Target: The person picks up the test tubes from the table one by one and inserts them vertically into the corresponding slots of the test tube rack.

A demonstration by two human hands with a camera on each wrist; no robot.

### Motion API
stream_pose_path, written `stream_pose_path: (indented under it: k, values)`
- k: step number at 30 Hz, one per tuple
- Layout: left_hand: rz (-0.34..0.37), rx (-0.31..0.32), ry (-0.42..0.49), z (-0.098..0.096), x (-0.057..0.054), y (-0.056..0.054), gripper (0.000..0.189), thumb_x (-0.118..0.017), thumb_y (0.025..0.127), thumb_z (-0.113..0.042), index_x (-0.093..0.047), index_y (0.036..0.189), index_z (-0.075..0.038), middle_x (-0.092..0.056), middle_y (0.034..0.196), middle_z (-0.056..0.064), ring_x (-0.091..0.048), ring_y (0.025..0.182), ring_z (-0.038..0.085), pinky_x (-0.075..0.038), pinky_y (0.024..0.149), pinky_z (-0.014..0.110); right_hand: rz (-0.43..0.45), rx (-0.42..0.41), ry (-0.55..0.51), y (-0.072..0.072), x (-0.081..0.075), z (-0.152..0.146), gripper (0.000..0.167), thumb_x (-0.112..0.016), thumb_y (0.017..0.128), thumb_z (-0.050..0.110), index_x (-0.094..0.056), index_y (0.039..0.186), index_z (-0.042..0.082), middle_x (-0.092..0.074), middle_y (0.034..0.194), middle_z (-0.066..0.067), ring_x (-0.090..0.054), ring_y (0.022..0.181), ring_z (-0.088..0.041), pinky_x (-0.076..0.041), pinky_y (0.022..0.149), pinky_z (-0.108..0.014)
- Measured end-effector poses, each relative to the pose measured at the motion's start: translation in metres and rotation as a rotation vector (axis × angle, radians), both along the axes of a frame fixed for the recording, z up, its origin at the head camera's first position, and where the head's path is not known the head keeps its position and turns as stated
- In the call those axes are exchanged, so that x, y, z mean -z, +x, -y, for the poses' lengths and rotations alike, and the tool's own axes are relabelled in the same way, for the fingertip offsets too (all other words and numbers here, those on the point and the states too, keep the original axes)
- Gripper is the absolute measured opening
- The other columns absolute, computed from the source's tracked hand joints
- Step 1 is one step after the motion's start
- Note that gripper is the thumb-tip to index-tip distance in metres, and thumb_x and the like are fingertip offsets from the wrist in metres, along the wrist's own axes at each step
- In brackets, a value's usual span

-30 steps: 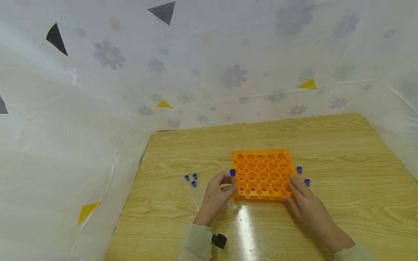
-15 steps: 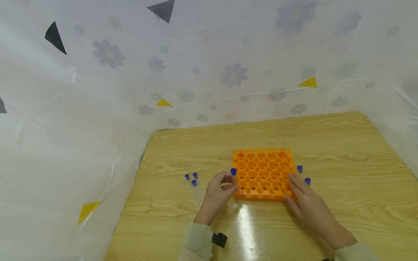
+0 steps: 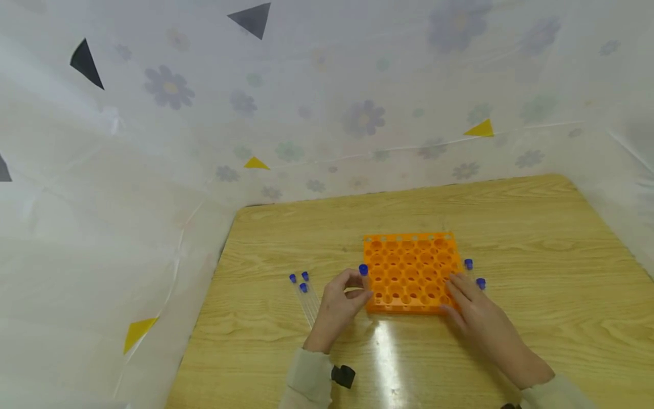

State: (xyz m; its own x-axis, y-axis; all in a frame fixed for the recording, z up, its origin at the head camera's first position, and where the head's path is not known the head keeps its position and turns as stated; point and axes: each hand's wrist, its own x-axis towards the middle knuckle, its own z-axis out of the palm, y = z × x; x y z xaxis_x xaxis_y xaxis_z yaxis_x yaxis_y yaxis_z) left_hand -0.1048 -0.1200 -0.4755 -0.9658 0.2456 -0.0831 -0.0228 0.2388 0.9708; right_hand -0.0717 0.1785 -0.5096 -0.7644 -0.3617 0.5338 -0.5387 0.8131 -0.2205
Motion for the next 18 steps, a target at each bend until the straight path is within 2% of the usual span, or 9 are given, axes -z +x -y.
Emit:
stream_pose_path:
  k: [6,13,18]
  values:
    - [-0.018,0.005,-0.002,0.0009,0.0004,0.0,0.029,-0.073,0.091,-0.016,-0.063,0.116,-0.008,-0.065,0.114,0.004,-0.07,0.099,0.018,-0.06,0.082,0.024,-0.03,-0.004,0.009,-0.001,0.0027,0.0006,0.057,-0.052,0.102,0.042,-0.064,0.118,-0.012,-0.059,0.129,-0.03,-0.058,0.116,-0.047,-0.055,0.089,-0.056]
    - [0.006,0.009,0.019,0.001,-0.0006,0.0001,0.027,-0.074,0.09,-0.015,-0.064,0.116,-0.015,-0.064,0.115,0.005,-0.07,0.099,0.019,-0.06,0.083,0.025,-0.027,0.002,0.014,-0.0014,0.0035,0.0009,0.055,-0.054,0.101,0.039,-0.064,0.119,-0.012,-0.059,0.129,-0.029,-0.059,0.115,-0.047,-0.056,0.087,-0.056]
    - [0.001,0.015,0.02,0.0018,0.0012,-0.0002,0.035,-0.075,0.089,-0.015,-0.062,0.121,-0.011,-0.064,0.117,0.005,-0.069,0.103,0.021,-0.06,0.085,0.026,-0.026,0.002,0.0,-0.0003,0.0034,0.0005,0.053,-0.057,0.1,0.037,-0.064,0.119,-0.012,-0.059,0.129,-0.03,-0.058,0.116,-0.047,-0.055,0.088,-0.056]
